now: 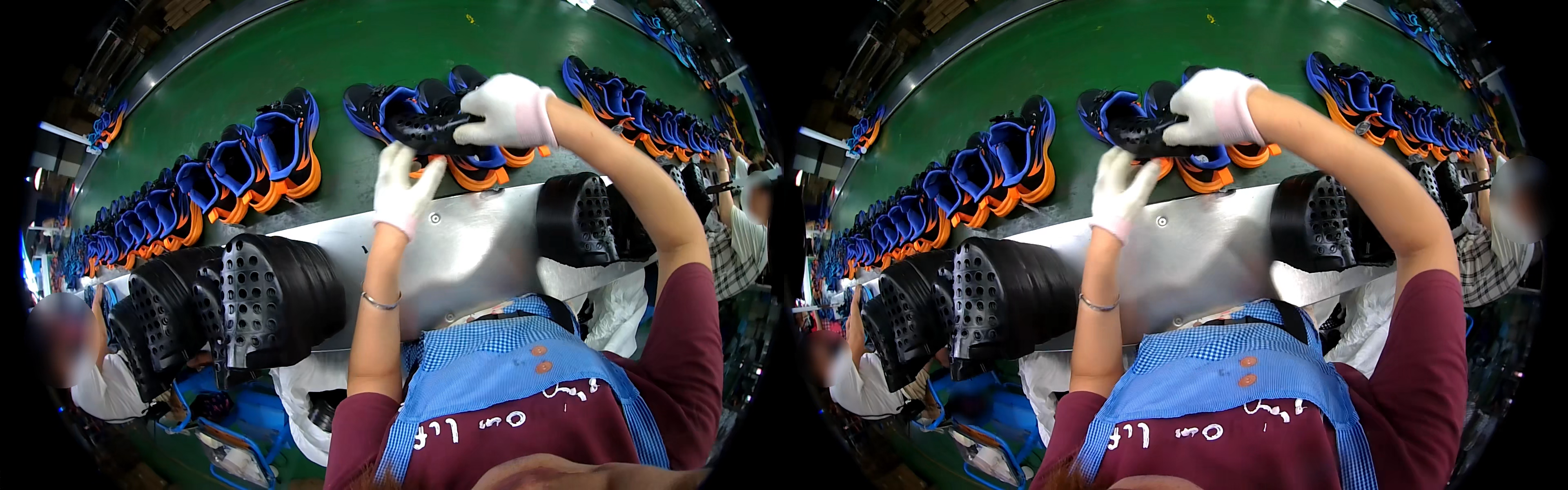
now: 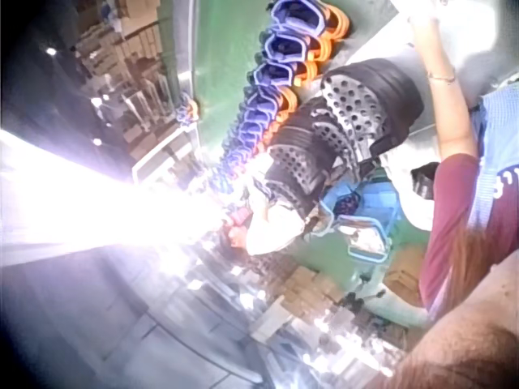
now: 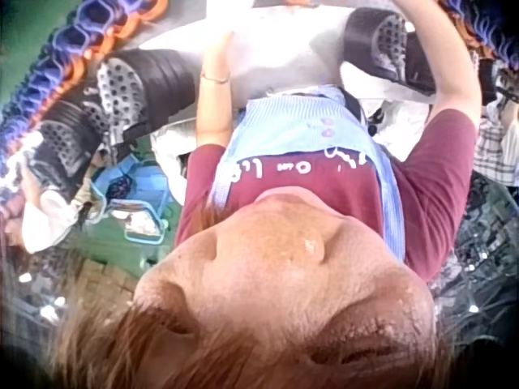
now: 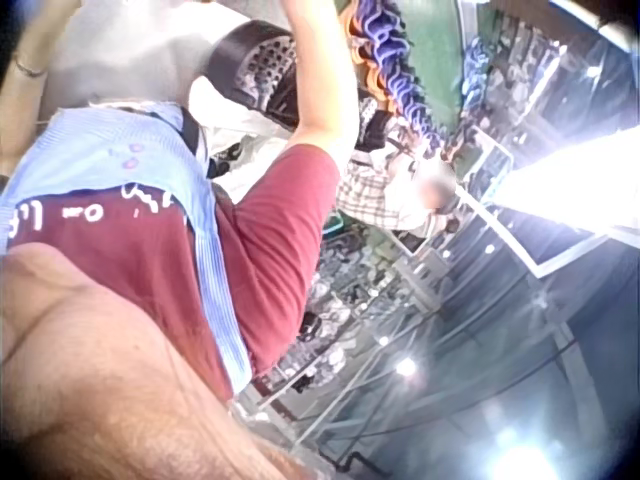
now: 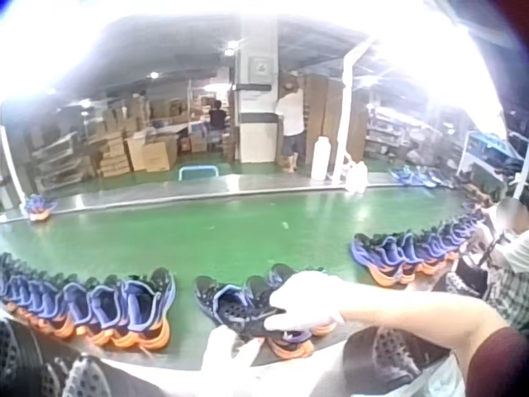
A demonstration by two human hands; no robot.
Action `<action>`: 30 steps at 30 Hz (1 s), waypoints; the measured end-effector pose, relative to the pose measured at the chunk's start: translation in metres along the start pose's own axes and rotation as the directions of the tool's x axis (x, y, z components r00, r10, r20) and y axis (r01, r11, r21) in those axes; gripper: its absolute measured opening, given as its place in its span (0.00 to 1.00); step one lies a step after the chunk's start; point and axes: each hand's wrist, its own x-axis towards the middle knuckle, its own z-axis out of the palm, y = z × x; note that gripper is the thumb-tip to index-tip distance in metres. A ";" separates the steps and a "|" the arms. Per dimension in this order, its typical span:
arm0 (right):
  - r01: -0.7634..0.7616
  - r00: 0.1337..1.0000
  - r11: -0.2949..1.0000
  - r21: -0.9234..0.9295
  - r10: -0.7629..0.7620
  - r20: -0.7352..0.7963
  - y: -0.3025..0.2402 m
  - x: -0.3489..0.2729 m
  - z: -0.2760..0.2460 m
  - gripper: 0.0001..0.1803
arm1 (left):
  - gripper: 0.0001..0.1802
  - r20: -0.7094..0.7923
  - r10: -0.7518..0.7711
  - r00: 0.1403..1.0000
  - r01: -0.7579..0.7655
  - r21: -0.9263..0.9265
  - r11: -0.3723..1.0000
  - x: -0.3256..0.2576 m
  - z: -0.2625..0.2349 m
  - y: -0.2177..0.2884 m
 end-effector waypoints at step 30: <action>-0.015 0.999 0.955 -0.296 0.004 -0.037 -0.031 0.168 0.117 0.12 | 0.13 0.357 -0.519 0.777 0.187 0.656 0.731 0.065 0.006 -0.038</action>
